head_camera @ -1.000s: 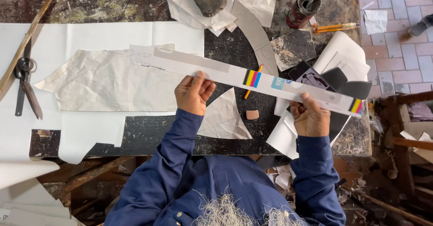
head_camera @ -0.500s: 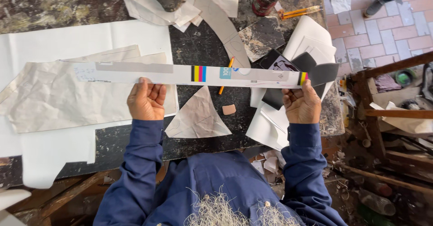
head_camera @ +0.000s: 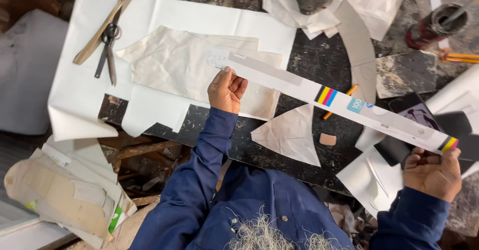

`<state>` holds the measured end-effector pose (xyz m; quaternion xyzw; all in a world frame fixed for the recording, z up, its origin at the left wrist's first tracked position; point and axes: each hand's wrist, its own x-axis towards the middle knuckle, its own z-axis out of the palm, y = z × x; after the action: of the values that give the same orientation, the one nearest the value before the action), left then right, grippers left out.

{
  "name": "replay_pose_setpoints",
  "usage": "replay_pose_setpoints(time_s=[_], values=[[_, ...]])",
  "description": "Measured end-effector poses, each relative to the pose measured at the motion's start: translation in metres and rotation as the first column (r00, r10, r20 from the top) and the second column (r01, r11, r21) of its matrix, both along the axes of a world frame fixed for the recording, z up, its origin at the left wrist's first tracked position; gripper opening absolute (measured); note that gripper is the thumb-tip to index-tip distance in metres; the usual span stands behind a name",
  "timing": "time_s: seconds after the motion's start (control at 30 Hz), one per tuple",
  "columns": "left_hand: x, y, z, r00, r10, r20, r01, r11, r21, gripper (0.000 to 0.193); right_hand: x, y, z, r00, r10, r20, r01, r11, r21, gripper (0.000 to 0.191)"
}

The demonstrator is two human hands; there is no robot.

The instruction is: The person aligns a pattern piece on a large sheet of paper, uses a ruler and pencil to trace the outline, then uses shears to cut along the traced lines. The person handles the pattern, ruler, pencil, and shears throughout the process.

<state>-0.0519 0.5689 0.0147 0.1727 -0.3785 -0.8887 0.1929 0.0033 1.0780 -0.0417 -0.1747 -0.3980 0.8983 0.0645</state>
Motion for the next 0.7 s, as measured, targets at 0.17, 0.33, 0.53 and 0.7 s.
replay_pose_setpoints(time_s=[0.17, 0.33, 0.53, 0.7], values=[[0.011, -0.022, 0.008, 0.998, 0.05, 0.028, -0.05, 0.999, -0.02, 0.023, -0.008, -0.016, -0.006, 0.996, 0.085, -0.018, -0.085, 0.996, 0.006, 0.039], [0.02, -0.062, -0.003, 0.988, 0.059, 0.14, -0.052, 0.997, -0.054, 0.032, -0.007, -0.052, -0.003, 0.998, 0.067, -0.013, -0.065, 0.993, 0.096, 0.039], [0.025, -0.18, -0.029, 0.981, 0.144, 0.132, -0.126, 0.983, -0.132, 0.035, 0.017, -0.151, 0.019, 0.997, 0.066, -0.031, -0.056, 0.961, 0.272, 0.016], [0.047, -0.334, -0.043, 0.955, 0.166, 0.246, -0.077, 0.939, -0.335, 0.049, 0.015, -0.269, 0.028, 0.993, 0.114, 0.013, -0.107, 0.883, 0.456, 0.009]])
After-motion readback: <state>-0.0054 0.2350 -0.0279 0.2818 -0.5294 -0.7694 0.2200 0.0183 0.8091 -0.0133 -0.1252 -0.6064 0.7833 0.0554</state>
